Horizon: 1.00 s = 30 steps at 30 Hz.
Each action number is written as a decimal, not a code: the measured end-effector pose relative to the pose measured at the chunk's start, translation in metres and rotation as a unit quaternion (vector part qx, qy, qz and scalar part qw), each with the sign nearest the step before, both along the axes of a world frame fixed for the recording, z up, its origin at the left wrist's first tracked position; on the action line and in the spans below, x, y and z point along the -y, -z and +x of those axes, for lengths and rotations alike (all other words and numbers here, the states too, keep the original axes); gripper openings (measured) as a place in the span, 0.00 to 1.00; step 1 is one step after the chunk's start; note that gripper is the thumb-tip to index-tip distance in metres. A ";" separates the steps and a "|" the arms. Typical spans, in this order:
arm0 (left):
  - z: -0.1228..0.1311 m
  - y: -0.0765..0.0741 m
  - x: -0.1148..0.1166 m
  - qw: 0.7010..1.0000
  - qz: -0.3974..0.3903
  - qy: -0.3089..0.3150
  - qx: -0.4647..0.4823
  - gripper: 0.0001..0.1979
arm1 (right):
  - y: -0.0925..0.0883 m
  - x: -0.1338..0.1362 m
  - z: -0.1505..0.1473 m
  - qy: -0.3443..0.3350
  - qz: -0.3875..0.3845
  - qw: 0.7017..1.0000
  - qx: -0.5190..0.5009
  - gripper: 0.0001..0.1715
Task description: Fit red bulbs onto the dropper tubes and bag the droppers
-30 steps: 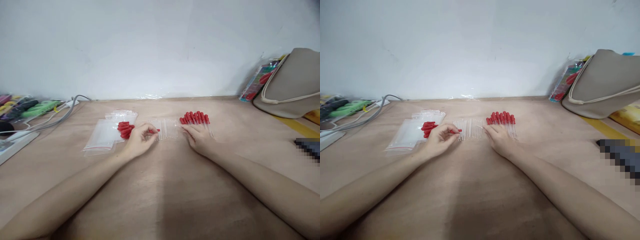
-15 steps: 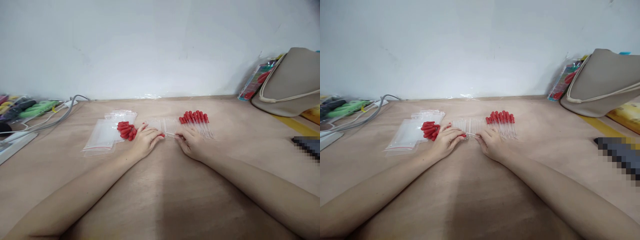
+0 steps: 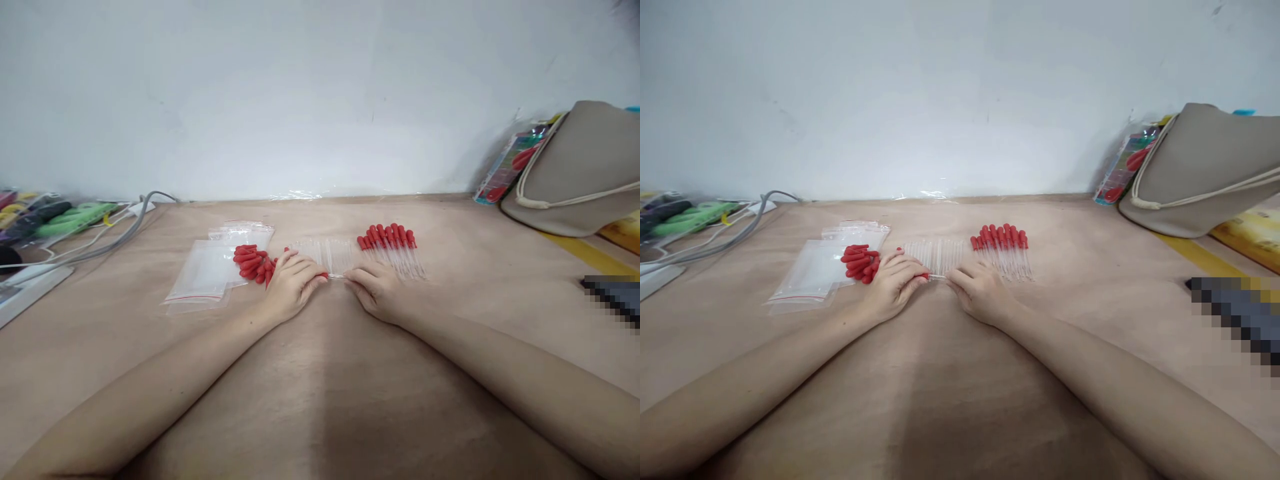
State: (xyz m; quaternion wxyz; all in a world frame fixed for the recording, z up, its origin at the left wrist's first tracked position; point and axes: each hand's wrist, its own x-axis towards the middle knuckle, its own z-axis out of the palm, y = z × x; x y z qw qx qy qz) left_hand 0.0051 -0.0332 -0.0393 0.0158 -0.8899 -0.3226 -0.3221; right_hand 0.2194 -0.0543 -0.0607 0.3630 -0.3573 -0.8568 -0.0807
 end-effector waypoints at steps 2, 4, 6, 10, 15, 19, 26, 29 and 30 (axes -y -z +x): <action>0.000 0.000 0.001 1.000 0.005 0.012 -0.001 0.09 | 0.001 -0.002 0.001 -0.009 0.009 1.000 0.004 0.10; 0.000 0.000 0.002 1.000 0.009 0.023 0.000 0.09 | 0.001 -0.004 0.002 -0.026 0.008 1.000 0.001 0.12; 0.000 0.000 0.004 0.999 0.009 0.033 -0.003 0.09 | 0.000 -0.005 0.003 -0.045 0.005 0.999 -0.002 0.13; 0.000 0.001 0.005 0.999 0.008 0.038 -0.011 0.09 | -0.004 -0.005 0.005 -0.064 0.001 0.998 0.011 0.15; 0.000 0.002 0.004 0.999 0.020 0.035 -0.018 0.09 | -0.010 -0.002 0.005 -0.050 -0.010 0.997 0.050 0.16; 0.000 0.002 0.003 0.998 0.043 0.040 -0.006 0.08 | -0.011 0.000 0.005 -0.034 -0.021 0.997 0.068 0.15; 0.000 0.004 0.002 0.996 0.068 0.058 0.015 0.07 | -0.014 0.002 0.003 -0.014 0.021 0.996 0.084 0.13; 0.001 0.002 0.003 0.995 0.073 0.057 0.021 0.06 | -0.015 0.004 0.002 -0.013 0.018 0.996 0.086 0.12; 0.001 0.002 0.003 0.995 0.076 0.056 0.022 0.06 | -0.015 0.005 0.001 -0.010 0.012 0.996 0.083 0.12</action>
